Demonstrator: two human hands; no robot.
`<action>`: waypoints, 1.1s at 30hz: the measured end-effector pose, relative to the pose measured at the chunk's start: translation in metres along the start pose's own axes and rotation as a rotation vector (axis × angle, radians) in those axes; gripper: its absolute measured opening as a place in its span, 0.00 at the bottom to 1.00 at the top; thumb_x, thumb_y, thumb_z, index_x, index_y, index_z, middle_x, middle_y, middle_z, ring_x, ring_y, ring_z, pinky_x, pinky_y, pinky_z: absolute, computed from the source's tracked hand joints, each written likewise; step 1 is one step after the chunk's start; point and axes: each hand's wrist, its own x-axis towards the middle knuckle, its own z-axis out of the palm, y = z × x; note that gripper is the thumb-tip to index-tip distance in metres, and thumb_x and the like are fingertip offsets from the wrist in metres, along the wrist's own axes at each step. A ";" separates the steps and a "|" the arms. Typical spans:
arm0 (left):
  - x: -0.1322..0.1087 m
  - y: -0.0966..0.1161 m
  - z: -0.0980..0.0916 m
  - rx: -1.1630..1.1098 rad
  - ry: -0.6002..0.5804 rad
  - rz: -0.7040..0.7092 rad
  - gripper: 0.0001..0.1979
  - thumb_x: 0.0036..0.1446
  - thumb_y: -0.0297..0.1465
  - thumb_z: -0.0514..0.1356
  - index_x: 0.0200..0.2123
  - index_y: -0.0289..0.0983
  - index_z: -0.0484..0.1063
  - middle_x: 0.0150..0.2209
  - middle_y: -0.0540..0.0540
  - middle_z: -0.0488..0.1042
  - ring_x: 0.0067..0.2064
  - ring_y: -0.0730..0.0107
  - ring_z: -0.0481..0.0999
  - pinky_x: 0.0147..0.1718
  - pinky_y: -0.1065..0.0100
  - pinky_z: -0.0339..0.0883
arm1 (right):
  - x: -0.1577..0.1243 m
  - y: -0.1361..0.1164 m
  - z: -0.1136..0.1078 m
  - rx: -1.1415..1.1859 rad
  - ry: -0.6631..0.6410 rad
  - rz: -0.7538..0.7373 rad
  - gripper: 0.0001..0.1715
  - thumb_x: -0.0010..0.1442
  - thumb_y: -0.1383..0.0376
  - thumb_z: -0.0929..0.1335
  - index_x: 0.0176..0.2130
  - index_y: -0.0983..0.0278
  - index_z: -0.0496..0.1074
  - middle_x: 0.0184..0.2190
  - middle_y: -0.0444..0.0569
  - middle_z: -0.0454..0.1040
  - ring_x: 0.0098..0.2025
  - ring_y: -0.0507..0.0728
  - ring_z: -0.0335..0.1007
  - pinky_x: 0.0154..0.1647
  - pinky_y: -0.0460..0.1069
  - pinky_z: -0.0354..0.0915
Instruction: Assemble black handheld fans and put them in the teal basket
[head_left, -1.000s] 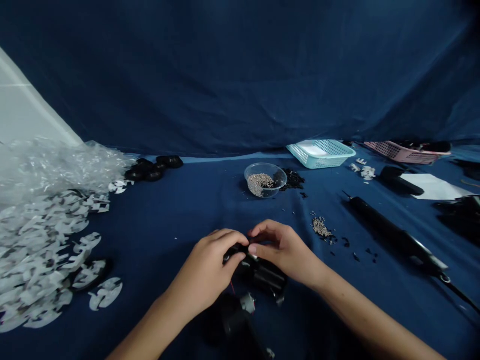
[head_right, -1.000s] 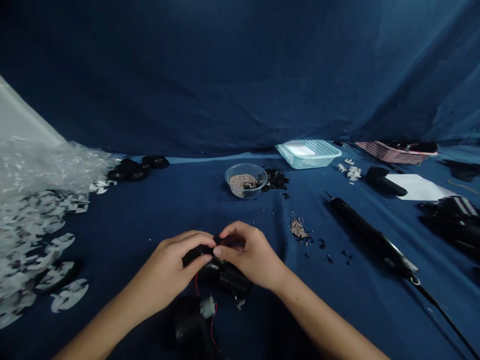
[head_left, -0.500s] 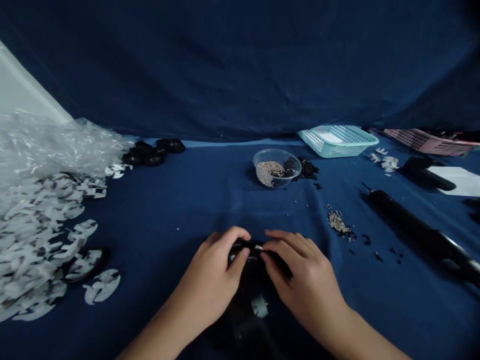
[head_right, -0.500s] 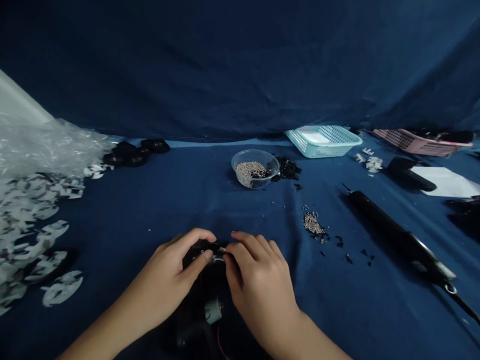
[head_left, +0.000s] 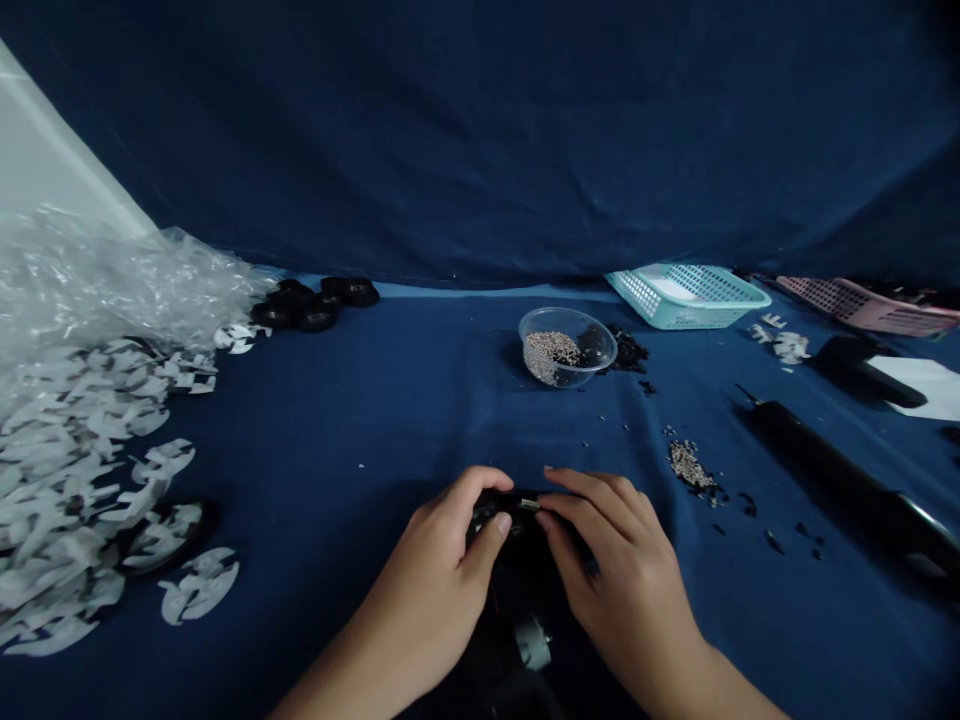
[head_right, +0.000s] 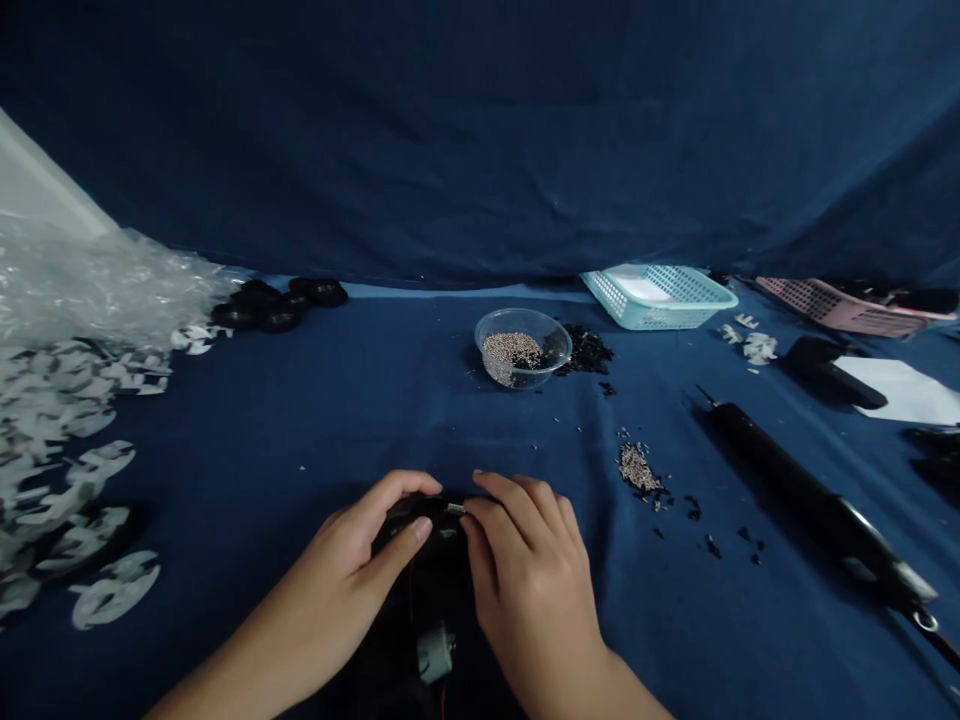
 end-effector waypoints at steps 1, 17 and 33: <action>0.000 0.000 0.000 -0.010 -0.006 -0.013 0.11 0.65 0.37 0.50 0.49 0.51 0.64 0.44 0.52 0.73 0.51 0.61 0.71 0.51 0.58 0.62 | 0.001 0.000 0.000 0.013 -0.007 0.005 0.08 0.60 0.75 0.67 0.39 0.65 0.74 0.44 0.49 0.76 0.45 0.59 0.68 0.47 0.56 0.63; 0.006 -0.004 0.009 -0.064 0.054 0.078 0.12 0.62 0.27 0.53 0.46 0.49 0.66 0.44 0.54 0.74 0.47 0.67 0.74 0.48 0.64 0.65 | 0.005 -0.006 0.005 0.006 -0.038 0.025 0.09 0.59 0.73 0.67 0.40 0.63 0.73 0.46 0.47 0.75 0.46 0.60 0.66 0.41 0.55 0.58; 0.002 0.004 0.006 -0.134 0.057 0.042 0.13 0.59 0.25 0.55 0.45 0.46 0.66 0.42 0.53 0.75 0.45 0.68 0.75 0.46 0.65 0.66 | 0.006 -0.010 0.004 0.008 0.106 -0.068 0.10 0.60 0.72 0.69 0.39 0.60 0.80 0.32 0.46 0.78 0.36 0.57 0.65 0.37 0.54 0.57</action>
